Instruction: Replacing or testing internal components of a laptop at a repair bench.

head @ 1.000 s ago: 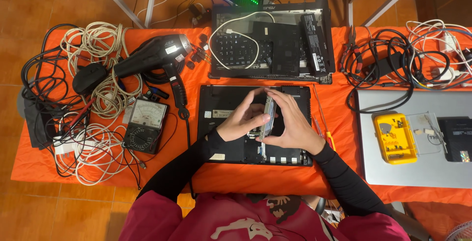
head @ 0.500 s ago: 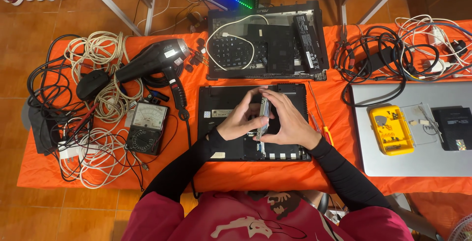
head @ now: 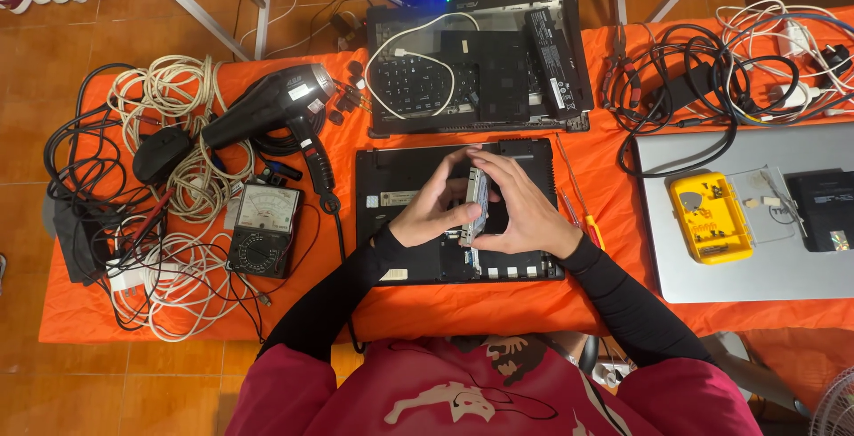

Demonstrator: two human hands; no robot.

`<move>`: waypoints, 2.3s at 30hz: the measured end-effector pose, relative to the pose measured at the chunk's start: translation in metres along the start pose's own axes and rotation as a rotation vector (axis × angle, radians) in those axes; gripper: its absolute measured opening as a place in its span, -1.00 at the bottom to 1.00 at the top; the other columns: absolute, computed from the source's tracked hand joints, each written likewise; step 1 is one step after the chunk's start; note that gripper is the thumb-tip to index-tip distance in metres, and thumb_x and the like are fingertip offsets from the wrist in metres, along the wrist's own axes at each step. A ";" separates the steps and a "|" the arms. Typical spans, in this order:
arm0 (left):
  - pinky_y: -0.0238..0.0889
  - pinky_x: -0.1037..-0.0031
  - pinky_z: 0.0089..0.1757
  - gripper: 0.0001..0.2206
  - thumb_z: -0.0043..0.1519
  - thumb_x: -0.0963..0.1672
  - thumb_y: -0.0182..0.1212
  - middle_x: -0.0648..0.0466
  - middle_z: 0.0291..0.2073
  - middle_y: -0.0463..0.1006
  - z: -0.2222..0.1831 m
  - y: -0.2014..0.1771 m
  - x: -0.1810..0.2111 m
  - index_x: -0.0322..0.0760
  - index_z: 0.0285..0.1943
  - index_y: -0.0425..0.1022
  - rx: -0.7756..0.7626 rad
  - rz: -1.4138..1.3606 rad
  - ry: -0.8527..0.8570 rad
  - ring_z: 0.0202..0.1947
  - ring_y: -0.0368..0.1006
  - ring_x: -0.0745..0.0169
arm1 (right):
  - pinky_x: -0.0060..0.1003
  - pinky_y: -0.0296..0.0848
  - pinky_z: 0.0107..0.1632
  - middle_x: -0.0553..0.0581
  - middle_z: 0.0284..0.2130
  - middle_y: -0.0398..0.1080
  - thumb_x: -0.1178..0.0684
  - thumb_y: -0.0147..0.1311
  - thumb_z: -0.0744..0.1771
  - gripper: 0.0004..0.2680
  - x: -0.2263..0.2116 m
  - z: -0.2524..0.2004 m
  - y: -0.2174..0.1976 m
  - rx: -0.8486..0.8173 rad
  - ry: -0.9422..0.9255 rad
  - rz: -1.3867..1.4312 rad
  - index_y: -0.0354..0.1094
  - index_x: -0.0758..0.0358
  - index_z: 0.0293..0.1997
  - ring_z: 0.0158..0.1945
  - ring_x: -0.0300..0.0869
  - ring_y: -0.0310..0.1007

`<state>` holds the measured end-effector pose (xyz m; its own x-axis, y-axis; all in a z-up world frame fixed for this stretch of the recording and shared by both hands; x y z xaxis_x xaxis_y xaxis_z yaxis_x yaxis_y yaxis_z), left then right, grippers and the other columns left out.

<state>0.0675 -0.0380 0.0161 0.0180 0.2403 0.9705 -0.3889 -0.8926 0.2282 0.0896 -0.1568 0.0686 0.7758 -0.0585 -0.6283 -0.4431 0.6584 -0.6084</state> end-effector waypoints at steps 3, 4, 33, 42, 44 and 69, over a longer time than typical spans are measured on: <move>0.37 0.37 0.09 -0.15 0.32 0.00 0.29 -0.18 0.12 0.53 -0.001 -0.002 -0.002 -0.34 0.64 -0.23 0.002 0.020 0.008 0.19 0.48 0.17 | 0.05 0.23 0.40 0.32 0.42 0.05 -0.10 0.50 0.11 -0.16 0.002 0.000 -0.001 -0.002 0.014 0.014 -0.11 0.27 0.45 0.44 0.23 0.13; 0.37 0.37 0.09 -0.15 0.32 0.00 0.29 -0.18 0.12 0.53 -0.002 -0.001 -0.002 -0.34 0.64 -0.23 0.002 0.018 0.003 0.19 0.48 0.17 | 0.05 0.23 0.40 0.32 0.42 0.05 -0.10 0.50 0.11 -0.16 0.003 0.000 0.000 -0.002 0.018 0.018 -0.11 0.27 0.45 0.44 0.23 0.13; 0.26 0.28 0.31 -0.40 0.44 0.08 0.02 0.01 0.35 0.37 0.006 -0.025 0.003 -0.33 0.54 0.10 0.152 -0.373 0.033 0.37 0.34 0.21 | -0.09 0.08 0.52 0.43 0.59 -0.38 0.04 0.51 0.23 -0.16 0.031 -0.014 -0.008 0.223 0.047 0.267 -0.34 0.02 0.50 0.62 0.06 -0.12; 0.24 0.17 0.30 -0.45 0.50 0.08 -0.30 -0.20 0.30 0.41 0.005 -0.028 0.007 -0.36 0.52 0.14 0.188 -0.483 -0.036 0.32 0.38 -0.06 | -0.01 0.09 0.58 0.37 0.60 -0.30 0.06 0.43 0.27 -0.21 0.036 -0.016 -0.018 0.287 0.135 0.553 -0.33 0.09 0.53 0.63 0.09 -0.20; 0.23 0.16 0.31 -0.44 0.50 0.09 -0.31 -0.22 0.31 0.41 0.005 -0.031 0.010 -0.37 0.51 0.15 0.203 -0.493 -0.015 0.33 0.38 -0.09 | -0.02 0.07 0.60 0.35 0.58 -0.22 0.05 0.42 0.28 -0.20 0.037 -0.017 -0.022 0.298 0.158 0.561 -0.34 0.11 0.55 0.63 0.09 -0.15; 0.20 0.15 0.32 -0.38 0.47 0.13 -0.33 -0.29 0.29 0.41 0.002 -0.057 0.018 -0.44 0.47 0.20 0.378 -0.486 0.109 0.32 0.38 -0.12 | -0.04 0.20 0.27 0.27 0.16 0.40 -0.24 0.41 0.14 -0.25 0.023 0.008 -0.048 -0.117 0.258 -0.446 0.15 0.32 0.43 0.17 0.08 0.27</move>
<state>0.0913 0.0161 0.0204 0.0091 0.6729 0.7397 -0.0066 -0.7397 0.6729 0.1317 -0.1838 0.0871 0.7709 -0.5067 -0.3860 -0.1537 0.4401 -0.8847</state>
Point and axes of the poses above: each hand's wrist, its own z-axis towards the middle knuckle, its own y-axis out of the palm, x = y × z, the point moved 8 cm from there along z, towards the middle knuckle
